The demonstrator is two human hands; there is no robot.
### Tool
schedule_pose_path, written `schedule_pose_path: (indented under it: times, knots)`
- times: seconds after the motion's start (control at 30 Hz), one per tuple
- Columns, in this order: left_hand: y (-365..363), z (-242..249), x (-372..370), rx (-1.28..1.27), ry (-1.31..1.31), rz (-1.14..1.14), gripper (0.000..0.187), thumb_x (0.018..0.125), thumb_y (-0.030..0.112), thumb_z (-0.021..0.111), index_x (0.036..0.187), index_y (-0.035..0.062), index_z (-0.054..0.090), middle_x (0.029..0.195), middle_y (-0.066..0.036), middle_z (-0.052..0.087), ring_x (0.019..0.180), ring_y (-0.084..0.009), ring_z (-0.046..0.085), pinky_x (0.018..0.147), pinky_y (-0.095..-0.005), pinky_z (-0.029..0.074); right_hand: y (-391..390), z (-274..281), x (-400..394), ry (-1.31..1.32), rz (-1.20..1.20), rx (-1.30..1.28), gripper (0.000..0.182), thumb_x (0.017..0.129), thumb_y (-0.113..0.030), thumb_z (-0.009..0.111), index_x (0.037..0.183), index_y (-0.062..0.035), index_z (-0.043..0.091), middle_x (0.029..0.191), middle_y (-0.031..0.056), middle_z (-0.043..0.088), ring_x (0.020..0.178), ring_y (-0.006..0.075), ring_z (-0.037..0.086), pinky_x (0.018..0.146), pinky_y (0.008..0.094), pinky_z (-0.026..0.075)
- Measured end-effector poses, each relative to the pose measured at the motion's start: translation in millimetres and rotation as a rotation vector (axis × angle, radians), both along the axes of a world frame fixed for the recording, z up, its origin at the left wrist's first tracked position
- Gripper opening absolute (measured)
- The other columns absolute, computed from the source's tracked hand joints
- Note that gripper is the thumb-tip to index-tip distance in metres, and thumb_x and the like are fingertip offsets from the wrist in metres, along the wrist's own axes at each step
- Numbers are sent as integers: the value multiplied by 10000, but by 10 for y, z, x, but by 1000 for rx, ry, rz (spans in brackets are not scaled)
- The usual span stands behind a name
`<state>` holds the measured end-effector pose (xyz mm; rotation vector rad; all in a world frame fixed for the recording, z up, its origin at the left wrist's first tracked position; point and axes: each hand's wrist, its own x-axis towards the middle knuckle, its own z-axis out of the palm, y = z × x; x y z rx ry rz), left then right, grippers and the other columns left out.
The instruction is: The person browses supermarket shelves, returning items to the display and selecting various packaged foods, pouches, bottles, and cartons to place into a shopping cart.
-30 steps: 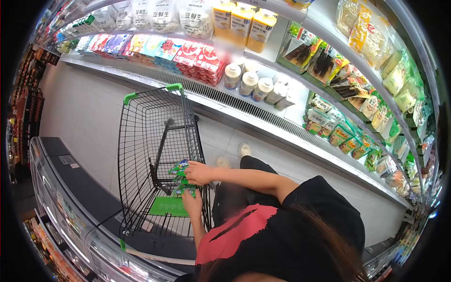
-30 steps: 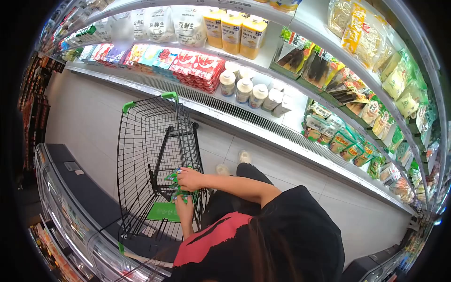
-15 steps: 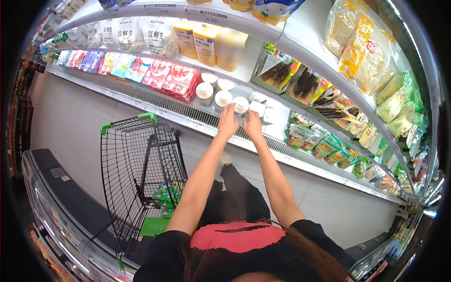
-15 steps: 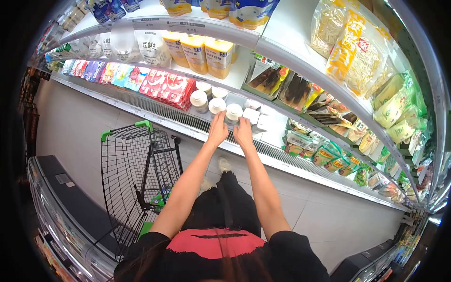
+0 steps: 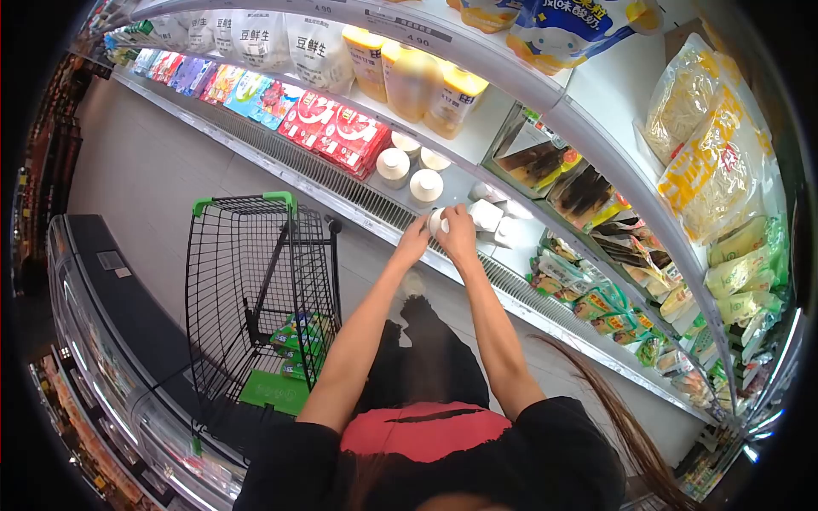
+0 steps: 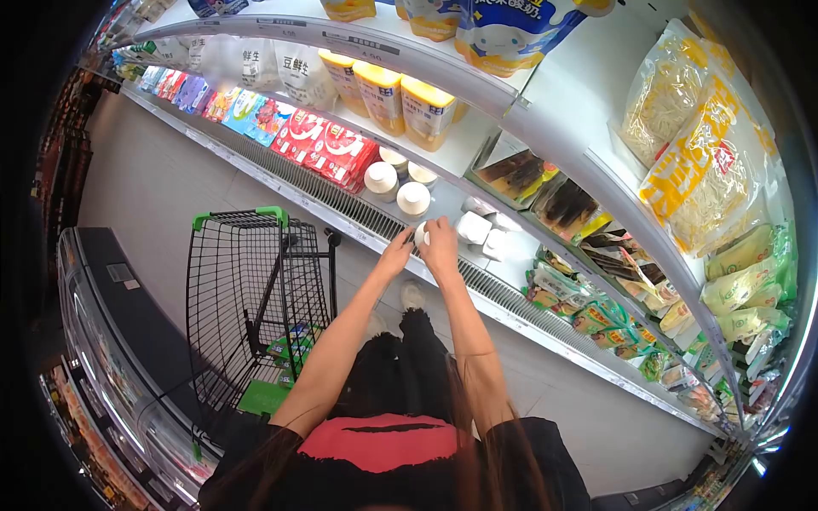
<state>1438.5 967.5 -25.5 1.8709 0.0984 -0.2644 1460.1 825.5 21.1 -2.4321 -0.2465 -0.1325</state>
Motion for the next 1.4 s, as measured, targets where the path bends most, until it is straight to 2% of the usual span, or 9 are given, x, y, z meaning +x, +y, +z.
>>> schedule_pose_path:
  times: [0.1,0.27,0.37,0.53,0.8,1.0,1.1,1.23,1.4]
  knots:
    - [304,-113,-280,-328,151,78,504,1018,381,440,1298,-18,568,1384,-171,528,1295,-256,475,1084,-348,344,59,799,-264,47,123,151,267,679,-138,684,913,-36,607,883,165,538,813,379,574,717,436,475]
    - [834,716,-896,-635,725,199,626,1018,528,379,1445,71,420,1441,-123,479,1317,-234,465,1077,-399,379,349,2044,-295,31,366,202,279,705,-229,719,890,-23,678,870,158,630,782,315,617,712,389,483]
    - [1022,953,-1293,-1139,491,183,687,1005,548,388,1469,41,354,1424,-148,489,1324,-257,466,1102,-415,383,725,2482,-203,46,406,257,293,715,-253,727,891,-19,697,842,144,673,781,225,644,734,336,497]
    - [1332,1723,-1932,-1154,353,371,685,1022,537,320,1458,9,348,1411,-155,496,1259,-241,535,1054,-385,457,1544,2647,14,138,473,323,322,721,-275,695,882,3,699,770,131,682,701,198,644,687,330,508]
    - [2446,1668,-2985,-1042,64,722,664,1030,522,339,1407,-23,381,1339,-124,544,1183,-204,578,1017,-361,471,3251,2887,-1121,199,914,374,247,752,-206,717,896,-11,672,762,65,664,707,119,628,656,281,501]
    - [3266,976,-3778,-1070,45,1276,571,1012,500,428,1499,219,325,1545,-54,287,1433,-313,214,1097,-610,268,4542,2032,-2429,-14,1454,159,257,765,-174,709,962,-40,612,926,116,601,818,337,628,707,390,522]
    - [3596,408,-4088,-1321,-247,1352,525,1030,454,407,1497,229,328,1549,-48,278,1404,-325,285,1087,-561,325,5073,1077,-2937,-44,1561,-89,318,755,-163,707,1022,-49,577,1003,112,565,927,347,605,754,430,521]
    - [4002,-482,-4343,-1590,-486,1473,404,1045,356,406,1360,106,443,1313,-73,544,1208,-253,534,1001,-449,448,5566,-54,-3403,-68,1632,-191,331,744,-134,700,1036,-45,572,1048,107,543,953,357,598,762,433,532]
    - [4217,-1066,-4583,-1676,-311,1727,386,1042,313,356,1332,85,470,1267,-101,579,1154,-276,576,978,-441,477,5866,-873,-3855,6,1686,-396,363,704,-68,699,1045,-22,584,1104,109,529,972,354,589,764,432,546]
